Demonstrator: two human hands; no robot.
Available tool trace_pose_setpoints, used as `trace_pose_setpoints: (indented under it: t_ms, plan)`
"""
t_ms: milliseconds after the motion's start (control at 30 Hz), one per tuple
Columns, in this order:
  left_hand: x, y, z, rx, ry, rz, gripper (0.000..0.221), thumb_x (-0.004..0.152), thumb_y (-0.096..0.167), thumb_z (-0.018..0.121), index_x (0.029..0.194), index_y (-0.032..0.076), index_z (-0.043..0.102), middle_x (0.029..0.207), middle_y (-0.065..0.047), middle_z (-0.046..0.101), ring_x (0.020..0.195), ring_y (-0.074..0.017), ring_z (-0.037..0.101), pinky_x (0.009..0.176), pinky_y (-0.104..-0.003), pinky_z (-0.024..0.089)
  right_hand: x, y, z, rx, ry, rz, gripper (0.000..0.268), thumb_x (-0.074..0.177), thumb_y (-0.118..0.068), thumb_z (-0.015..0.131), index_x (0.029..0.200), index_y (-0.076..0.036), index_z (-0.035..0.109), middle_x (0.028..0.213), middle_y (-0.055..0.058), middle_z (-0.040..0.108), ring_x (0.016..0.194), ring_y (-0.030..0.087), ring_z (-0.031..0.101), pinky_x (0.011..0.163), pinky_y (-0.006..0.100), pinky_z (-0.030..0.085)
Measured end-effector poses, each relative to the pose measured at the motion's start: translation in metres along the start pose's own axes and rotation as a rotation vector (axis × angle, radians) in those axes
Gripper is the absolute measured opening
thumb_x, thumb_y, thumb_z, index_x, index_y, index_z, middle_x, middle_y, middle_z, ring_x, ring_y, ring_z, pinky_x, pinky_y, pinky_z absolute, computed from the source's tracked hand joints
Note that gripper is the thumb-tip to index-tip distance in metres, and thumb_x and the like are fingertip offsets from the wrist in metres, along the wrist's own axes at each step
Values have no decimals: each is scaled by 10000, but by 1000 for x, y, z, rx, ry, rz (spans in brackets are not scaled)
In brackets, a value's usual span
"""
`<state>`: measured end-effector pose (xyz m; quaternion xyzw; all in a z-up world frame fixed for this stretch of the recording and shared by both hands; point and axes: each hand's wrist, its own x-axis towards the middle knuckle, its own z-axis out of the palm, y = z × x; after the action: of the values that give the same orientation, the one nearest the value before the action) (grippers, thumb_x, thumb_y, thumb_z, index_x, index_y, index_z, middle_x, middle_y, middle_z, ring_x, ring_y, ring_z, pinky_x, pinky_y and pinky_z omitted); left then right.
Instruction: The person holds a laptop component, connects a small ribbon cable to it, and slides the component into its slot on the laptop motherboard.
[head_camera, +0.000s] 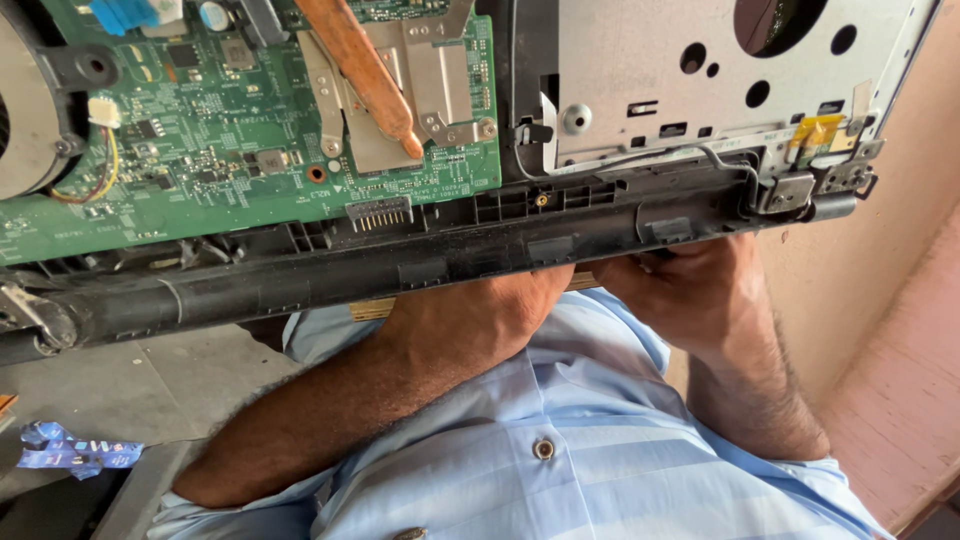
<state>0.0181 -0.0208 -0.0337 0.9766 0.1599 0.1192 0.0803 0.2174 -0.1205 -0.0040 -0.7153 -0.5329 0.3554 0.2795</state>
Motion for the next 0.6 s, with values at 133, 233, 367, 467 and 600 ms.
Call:
trace_pose_setpoints:
  t_ms: [133,233,367,467,600]
  plan:
    - [2,0,-2,-168,70,-53,174,1034,262,667,926,128,683,782,13,487,808,-155,610,707,-345,569,0,11,-5,57,-56,-73,313,827,-190,888,1070,-60,741,907,35,748,737,108,690,649,280,593]
    - [2,0,-2,-195,119,-101,187,1034,247,690,900,119,674,775,16,472,809,-162,610,701,-342,569,2,14,-7,46,-38,-200,342,851,-199,885,1107,-48,717,1019,77,741,894,169,728,750,313,622]
    - [-1,0,0,-174,43,-58,207,1033,255,660,868,131,656,753,17,475,760,-143,605,663,-318,575,7,16,-8,-186,-11,-504,306,816,-162,883,1043,-37,722,1025,136,729,916,275,732,749,388,612]
    - [0,-1,0,-116,-9,-31,230,1025,270,634,833,144,638,702,24,473,688,-125,591,599,-309,569,2,16,-8,2,-56,-244,301,838,-126,862,1074,-12,714,1026,110,739,860,205,732,707,333,618]
    - [1,-2,-1,-103,-26,-37,222,1038,260,606,843,156,628,689,32,492,657,-110,587,576,-306,573,-8,19,-10,109,-107,197,189,868,-50,817,1032,1,736,844,90,758,660,153,709,560,281,604]
